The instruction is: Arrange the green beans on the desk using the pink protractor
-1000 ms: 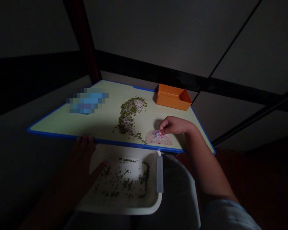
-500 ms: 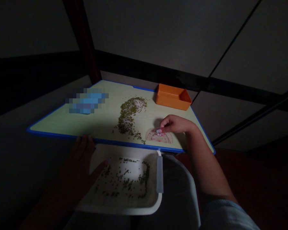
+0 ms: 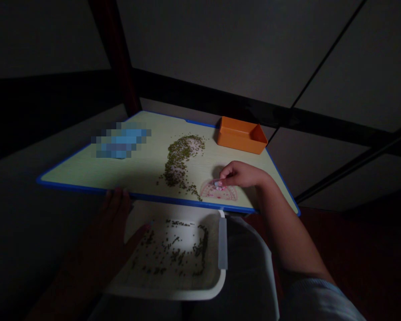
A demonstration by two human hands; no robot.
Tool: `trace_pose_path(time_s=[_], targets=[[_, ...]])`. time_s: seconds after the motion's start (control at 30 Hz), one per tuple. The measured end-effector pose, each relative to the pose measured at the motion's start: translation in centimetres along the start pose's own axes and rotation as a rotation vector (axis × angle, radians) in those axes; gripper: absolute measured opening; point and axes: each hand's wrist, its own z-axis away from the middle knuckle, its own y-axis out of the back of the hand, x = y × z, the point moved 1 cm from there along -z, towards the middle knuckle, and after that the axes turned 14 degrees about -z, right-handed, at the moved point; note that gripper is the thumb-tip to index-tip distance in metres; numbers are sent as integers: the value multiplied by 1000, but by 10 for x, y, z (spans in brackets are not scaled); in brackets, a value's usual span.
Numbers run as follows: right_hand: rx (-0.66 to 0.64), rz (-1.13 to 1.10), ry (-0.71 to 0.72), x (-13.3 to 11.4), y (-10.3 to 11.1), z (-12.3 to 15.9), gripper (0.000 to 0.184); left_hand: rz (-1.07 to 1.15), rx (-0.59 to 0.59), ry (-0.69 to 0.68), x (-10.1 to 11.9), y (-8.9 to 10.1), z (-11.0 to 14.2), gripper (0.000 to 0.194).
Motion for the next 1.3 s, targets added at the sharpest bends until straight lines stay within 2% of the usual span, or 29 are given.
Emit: trace_pose_path(time_s=[0.23,0.53,0.7,0.9,1.07,1.3], targets=[[-20,-21,15,1,-3,-3,37,2,19,3,-1,-6,1,92],[-66,-37,5,-2,-3,-1,36,-12,36,-17,-1,-3,2,90],[-41,-41,17,-3,-2,1,36,-5,14,1,-2,-5,2,90],[-73,-52,31,-3,-5,-1,38,2,-22,13,0,-2,1,91],[-49,-27,19,-3,-5,-1,39,1,24,-12,0,-1,1,91],[8,-50,13,-2,1,4,39,9,-12,14,0,0,1,92]])
